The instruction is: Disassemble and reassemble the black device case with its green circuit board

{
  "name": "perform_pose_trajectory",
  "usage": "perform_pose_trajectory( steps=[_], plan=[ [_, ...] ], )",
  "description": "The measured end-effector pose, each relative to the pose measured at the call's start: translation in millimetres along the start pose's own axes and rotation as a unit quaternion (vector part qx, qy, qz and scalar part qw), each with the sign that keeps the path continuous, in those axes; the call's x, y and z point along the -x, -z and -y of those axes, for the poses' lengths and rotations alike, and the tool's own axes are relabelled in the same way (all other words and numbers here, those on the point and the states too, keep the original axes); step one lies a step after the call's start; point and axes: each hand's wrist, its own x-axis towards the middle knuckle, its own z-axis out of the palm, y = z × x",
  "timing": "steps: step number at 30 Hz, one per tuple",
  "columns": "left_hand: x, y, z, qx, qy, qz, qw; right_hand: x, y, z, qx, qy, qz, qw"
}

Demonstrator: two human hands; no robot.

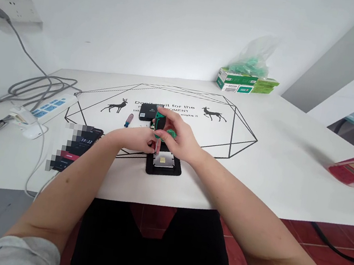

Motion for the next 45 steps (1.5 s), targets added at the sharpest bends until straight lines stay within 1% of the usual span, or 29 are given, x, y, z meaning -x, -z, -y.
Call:
perform_pose_trajectory(
  steps=[3,5,7,9,11,13,15,17,18,20,22,25,28,31,33,34,37,39,42,45],
  plan=[
    [-0.4,-0.9,4.3,0.009,0.007,0.03,1.0,-0.3,-3.2,1.6,-0.002,0.015,-0.005,1.0],
    [-0.8,-1.2,6.6,0.016,0.008,0.025,1.0,0.2,-5.8,2.0,-0.004,0.021,-0.01,1.0],
    [-0.9,-1.2,6.9,0.014,0.001,0.025,1.0,1.4,-8.0,2.0,-0.006,0.028,-0.028,0.999],
    [-0.1,0.0,4.7,0.011,-0.006,0.029,1.0,3.0,-9.1,2.4,-0.007,0.018,-0.055,0.998],
    [1.7,3.3,1.0,0.001,-0.002,0.023,1.0,4.1,-8.7,3.9,-0.011,-0.001,-0.06,0.998],
    [4.1,8.8,-1.5,-0.018,0.02,-0.017,0.999,4.1,-6.9,6.1,-0.017,-0.009,-0.045,0.999],
    [6.2,15.5,0.4,-0.029,0.039,-0.077,0.996,3.0,-4.7,7.8,-0.024,-0.005,-0.036,0.999],
    [6.8,21.6,8.1,-0.041,0.059,-0.142,0.987,1.0,-3.1,8.1,-0.021,0.003,-0.044,0.999],
    [6.3,23.9,13.8,-0.067,0.08,-0.182,0.978,0.0,-2.8,7.7,-0.013,0.011,-0.052,0.999],
    [4.3,26.7,26.9,-0.132,0.144,-0.203,0.96,-1.9,-2.7,6.2,0.015,0.03,-0.073,0.997],
    [1.4,27.1,39.2,-0.168,0.202,-0.189,0.946,-3.0,-2.7,5.0,0.036,0.039,-0.087,0.995],
    [-1.9,25.5,51.1,-0.183,0.222,-0.159,0.945,-3.3,-0.7,5.8,0.036,0.032,-0.084,0.995],
    [-2.6,24.5,55.3,-0.19,0.228,-0.143,0.944,-3.4,3.2,8.1,0.03,0.028,-0.089,0.995],
    [-1.6,24.7,56.1,-0.185,0.235,-0.131,0.945,-3.9,5.4,9.7,0.032,0.042,-0.13,0.99],
    [-0.7,24.7,55.6,-0.183,0.246,-0.117,0.945,-4.0,4.7,10.6,0.008,0.035,-0.15,0.988],
    [-0.2,24.5,54.9,-0.184,0.251,-0.111,0.944,-3.8,3.7,11.1,-0.017,0.019,-0.148,0.989],
    [1.1,23.7,51.0,-0.184,0.266,-0.097,0.941,-2.4,-0.5,11.9,-0.103,-0.048,-0.112,0.987],
    [1.6,23.3,47.4,-0.186,0.275,-0.093,0.939,-1.0,-2.8,11.3,-0.127,-0.075,-0.105,0.983],
    [1.5,23.2,42.8,-0.204,0.274,-0.094,0.935,0.2,-3.4,8.9,-0.104,-0.066,-0.116,0.986],
    [0.2,23.5,41.5,-0.222,0.287,-0.081,0.928,0.1,-0.5,6.2,-0.055,-0.019,-0.113,0.992]
  ],
)
